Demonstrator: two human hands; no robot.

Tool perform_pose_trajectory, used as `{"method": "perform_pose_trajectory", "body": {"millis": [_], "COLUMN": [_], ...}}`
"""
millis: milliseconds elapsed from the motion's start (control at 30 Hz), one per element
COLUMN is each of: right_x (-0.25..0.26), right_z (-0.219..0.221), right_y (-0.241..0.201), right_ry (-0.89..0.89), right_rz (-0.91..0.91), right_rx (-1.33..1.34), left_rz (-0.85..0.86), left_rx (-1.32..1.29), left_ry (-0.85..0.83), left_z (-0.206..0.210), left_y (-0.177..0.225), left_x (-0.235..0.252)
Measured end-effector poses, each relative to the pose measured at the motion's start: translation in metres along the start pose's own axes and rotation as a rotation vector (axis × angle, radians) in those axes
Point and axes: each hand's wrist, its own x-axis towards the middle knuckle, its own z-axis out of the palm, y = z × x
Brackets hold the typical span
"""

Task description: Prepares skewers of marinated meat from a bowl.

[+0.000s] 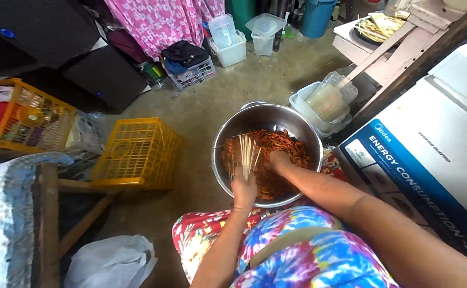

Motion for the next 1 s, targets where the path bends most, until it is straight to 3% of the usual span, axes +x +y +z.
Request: {"method": "perform_pose_trajectory", "body": {"millis": [100,200,400,567,733,867,1000], "right_x": [-0.001,0.0,-0.011,-0.045,-0.088,-0.122,-0.126], "right_z": [0.0,-0.005,-0.031,-0.08,-0.14,-0.188,-0.191], "right_y": [-0.006,0.0,0.031,0.038,0.027,0.022,0.021], "right_ry": [-0.046,-0.015,0.214,0.498,0.639,0.741,0.612], "right_rz": [0.044,0.028,-0.233,-0.448,-0.732,-0.905,-0.944], "right_rx": [-0.041,0.086,0.605,0.784,1.05,1.001,0.917], "left_rz": [0.002,0.006,0.031,0.036,0.068,0.068,0.073], "left_rx": [-0.01,-0.022,-0.095,-0.116,-0.071,-0.023,-0.079], "left_ry": [-0.006,0.02,0.07,0.087,0.102,0.111,0.156], "left_z": [0.001,0.0,0.002,0.002,0.0,-0.003,-0.002], "left_y": [-0.001,-0.001,-0.006,-0.005,-0.004,0.001,-0.003], "left_x": [0.0,0.0,-0.001,-0.002,-0.002,-0.004,-0.003]}}
